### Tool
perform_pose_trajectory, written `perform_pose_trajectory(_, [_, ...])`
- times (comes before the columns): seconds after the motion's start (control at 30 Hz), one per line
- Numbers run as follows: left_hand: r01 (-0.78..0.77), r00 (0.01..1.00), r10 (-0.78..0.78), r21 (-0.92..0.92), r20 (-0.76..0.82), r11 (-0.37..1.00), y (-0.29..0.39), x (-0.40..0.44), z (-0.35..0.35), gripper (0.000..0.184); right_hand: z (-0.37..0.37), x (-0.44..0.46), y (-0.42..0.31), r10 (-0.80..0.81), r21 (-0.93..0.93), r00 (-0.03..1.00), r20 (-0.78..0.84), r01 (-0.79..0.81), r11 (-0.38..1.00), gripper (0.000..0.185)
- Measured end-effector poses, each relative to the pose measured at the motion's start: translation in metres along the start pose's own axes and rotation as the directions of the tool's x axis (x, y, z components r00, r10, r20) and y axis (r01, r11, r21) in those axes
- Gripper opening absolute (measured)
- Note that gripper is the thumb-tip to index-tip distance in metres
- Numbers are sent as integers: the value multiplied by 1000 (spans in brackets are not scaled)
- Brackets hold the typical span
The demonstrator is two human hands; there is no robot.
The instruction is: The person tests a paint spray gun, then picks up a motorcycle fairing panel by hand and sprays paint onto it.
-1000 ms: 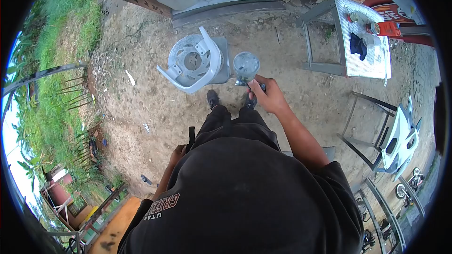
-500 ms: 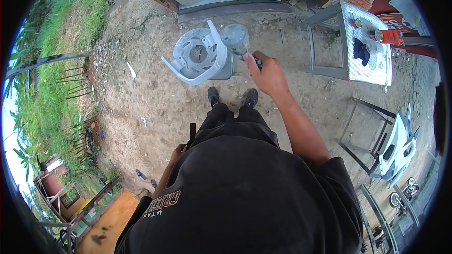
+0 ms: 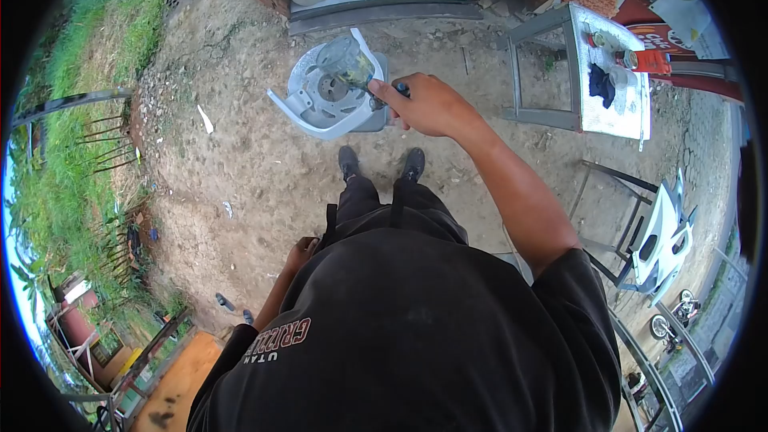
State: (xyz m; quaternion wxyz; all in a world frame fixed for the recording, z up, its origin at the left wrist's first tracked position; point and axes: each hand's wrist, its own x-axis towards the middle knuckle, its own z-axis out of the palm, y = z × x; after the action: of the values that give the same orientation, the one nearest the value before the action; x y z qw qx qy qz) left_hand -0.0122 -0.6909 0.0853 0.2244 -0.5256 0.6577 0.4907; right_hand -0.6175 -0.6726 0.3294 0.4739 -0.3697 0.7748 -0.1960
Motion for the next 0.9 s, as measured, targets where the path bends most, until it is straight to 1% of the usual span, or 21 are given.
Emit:
perform_pose_trajectory(0.1, [15,998,-16,-12,-67,1000,7,2,3,53,12,25,8,6,-76,990,-142,-17,997,86])
perform_pose_trajectory(0.2, [-5,998,1,-58,-70,998,-3,3,6,53,11,41,17,18,-107,957,-289,-51,993,87])
perform_pose_trajectory(0.27, [24,998,-28,-65,-61,998,-11,1,6,53,11,45,30,31,-103,914,-404,-79,991,87])
perform_pose_trajectory(0.3, [40,998,-44,-66,-53,997,-14,-2,6,53,10,42,34,59,-51,905,-421,-88,995,86])
perform_pose_trajectory(0.37, [7,999,-9,-51,-47,999,-36,-1,7,53,6,30,41,114,54,883,-455,-100,994,85])
perform_pose_trajectory(0.4, [-11,999,9,-45,-45,999,-46,1,7,53,8,27,52,128,90,865,-485,-96,991,81])
perform_pose_trajectory(0.47, [16,999,-20,-66,-51,998,-57,3,8,54,25,23,82,161,164,827,-539,-85,983,74])
perform_pose_trajectory(0.57, [30,999,-33,-69,-39,997,-59,5,-2,54,53,-4,104,190,361,844,-501,4,933,63])
perform_pose_trajectory(0.67, [35,999,-37,-52,-26,998,-53,8,-12,55,95,-22,129,120,441,854,-507,137,887,53])
perform_pose_trajectory(0.7, [37,999,-39,-44,-23,998,-49,10,-15,54,103,-31,127,108,469,860,-499,164,868,52])
perform_pose_trajectory(0.73, [-2,1000,1,-32,-23,999,-43,11,-19,54,112,-38,122,95,496,864,-494,190,847,50])
perform_pose_trajectory(0.8, [-84,996,84,-8,-23,996,-30,13,-28,52,123,-51,112,59,518,877,-477,227,825,47])
perform_pose_trajectory(0.9, [-3,1000,3,20,-7,1000,1,21,-38,50,130,-64,103,-18,501,896,-444,264,824,43])
